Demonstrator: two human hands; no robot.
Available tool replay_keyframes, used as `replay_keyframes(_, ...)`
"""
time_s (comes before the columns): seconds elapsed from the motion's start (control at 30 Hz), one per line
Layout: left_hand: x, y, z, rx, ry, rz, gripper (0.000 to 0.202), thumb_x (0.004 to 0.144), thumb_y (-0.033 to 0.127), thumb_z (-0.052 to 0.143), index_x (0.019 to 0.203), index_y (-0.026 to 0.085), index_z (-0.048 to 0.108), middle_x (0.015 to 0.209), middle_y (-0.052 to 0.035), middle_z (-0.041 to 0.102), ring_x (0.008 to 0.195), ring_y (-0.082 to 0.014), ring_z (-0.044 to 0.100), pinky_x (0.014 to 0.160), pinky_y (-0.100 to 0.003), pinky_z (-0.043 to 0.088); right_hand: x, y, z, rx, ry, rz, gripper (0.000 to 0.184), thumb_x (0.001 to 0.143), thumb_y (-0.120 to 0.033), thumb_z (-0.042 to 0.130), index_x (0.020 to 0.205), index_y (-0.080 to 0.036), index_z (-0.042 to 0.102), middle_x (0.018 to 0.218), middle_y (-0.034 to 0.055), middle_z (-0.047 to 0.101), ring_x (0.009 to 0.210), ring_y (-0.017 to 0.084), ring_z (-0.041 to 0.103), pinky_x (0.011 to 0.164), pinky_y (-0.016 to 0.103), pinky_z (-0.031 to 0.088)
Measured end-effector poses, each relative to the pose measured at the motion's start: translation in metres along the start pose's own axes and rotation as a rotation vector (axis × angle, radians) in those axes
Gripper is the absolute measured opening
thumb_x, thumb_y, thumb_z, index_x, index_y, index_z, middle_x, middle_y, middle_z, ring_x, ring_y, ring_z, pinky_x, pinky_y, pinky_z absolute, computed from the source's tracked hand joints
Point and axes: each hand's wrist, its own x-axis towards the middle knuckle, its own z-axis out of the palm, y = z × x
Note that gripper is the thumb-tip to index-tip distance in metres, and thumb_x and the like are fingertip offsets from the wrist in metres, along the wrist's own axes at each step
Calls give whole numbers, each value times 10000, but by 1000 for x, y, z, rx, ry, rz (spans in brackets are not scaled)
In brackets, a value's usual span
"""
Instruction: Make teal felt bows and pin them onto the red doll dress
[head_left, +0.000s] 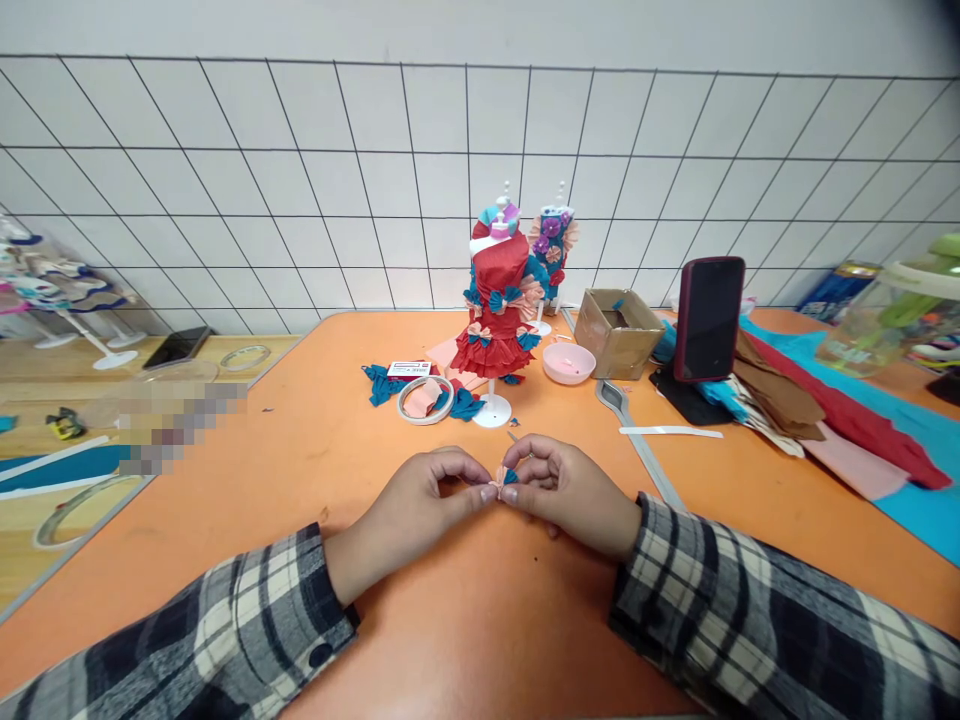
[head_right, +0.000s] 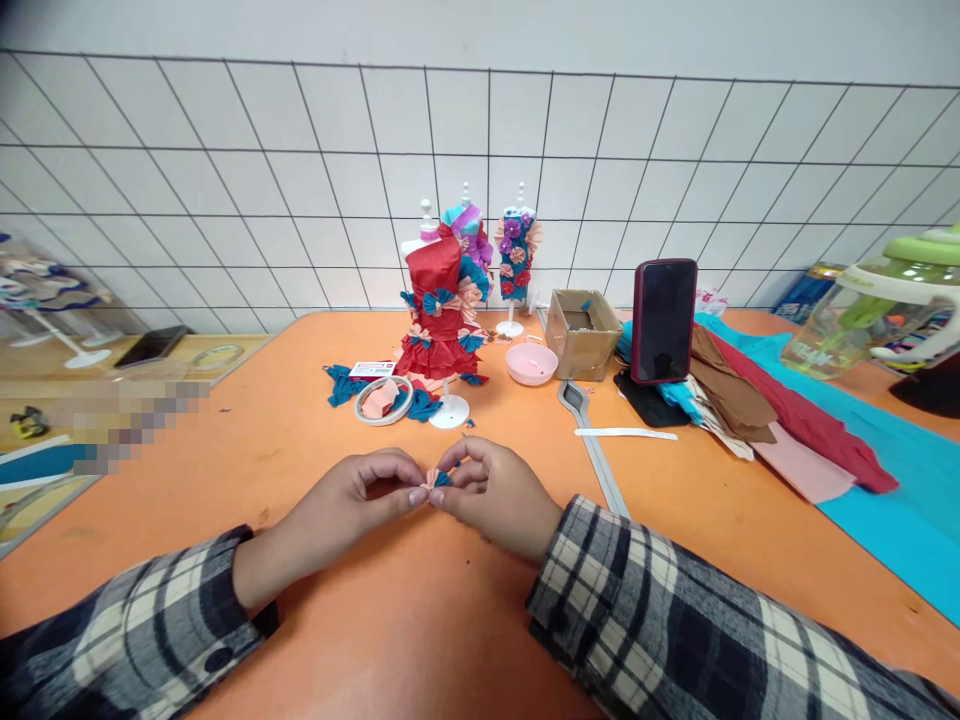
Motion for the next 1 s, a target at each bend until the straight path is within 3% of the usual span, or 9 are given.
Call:
replay_keyframes(0.17, -1, 2, -2, 18, -22, 29, 198, 768, 353, 648, 742, 160, 679, 835, -50, 680, 814, -184, 611, 765, -274, 473, -2, 1, -2, 40, -89, -70, 400, 737, -419, 671, 1060, -213, 556, 982, 23, 558, 613, 85, 481, 384, 169, 421)
replay_keyframes(0.33, -1, 4, -2, 43, -39, 36, 192, 772, 340, 644, 730, 155, 672, 817, -51, 675, 794, -181, 605, 758, -276, 468, 0, 1, -2, -83, 25, -14, 227, 756, -364, 659, 858, -170, 605, 684, -15, 535, 512, 66, 426, 381, 151, 385)
replay_keyframes(0.47, -1, 2, -3, 36, -42, 37, 194, 772, 343, 643, 723, 155, 660, 802, -47, 670, 796, -181, 598, 748, -270, 466, 0, -1, -2, 3, 1, -20, 369, 730, -397, 681, 1025, -195, 589, 884, 24, 598, 571, 84, 477, 363, 159, 398)
replay_keyframes(0.67, -1, 1, -4, 32, -77, 48, 198, 779, 350, 637, 721, 161, 651, 792, -36, 662, 769, -165, 589, 741, -263, 462, 1, -1, 0, -38, 34, -62, 313, 676, -416, 742, 830, -168, 627, 705, -9, 591, 533, 74, 474, 433, 181, 399)
replay_keyframes(0.87, -2, 4, -3, 21, -72, 65, 207, 782, 341, 634, 686, 157, 640, 777, -38, 657, 749, -161, 590, 737, -264, 461, 5, 3, 2, -65, 46, -148, 275, 680, -301, 741, 888, -161, 627, 758, 11, 658, 633, 105, 562, 613, 239, 448)
replay_keyframes(0.93, -3, 2, -3, 11, -45, 53, 188, 782, 343, 638, 744, 160, 661, 793, -41, 664, 767, -171, 596, 752, -277, 466, 7, 4, 1, -102, 54, -159, 254, 699, -276, 720, 910, -166, 632, 763, 11, 661, 597, 99, 541, 589, 240, 432)
replay_keyframes(1.0, -3, -2, -6, -5, 18, 34, 262, 784, 349, 642, 979, 177, 668, 831, -44, 666, 786, -185, 600, 738, -289, 476, 7, 4, -2, -120, 92, -185, 237, 713, -270, 708, 919, -176, 637, 776, 14, 661, 598, 105, 543, 589, 247, 432)
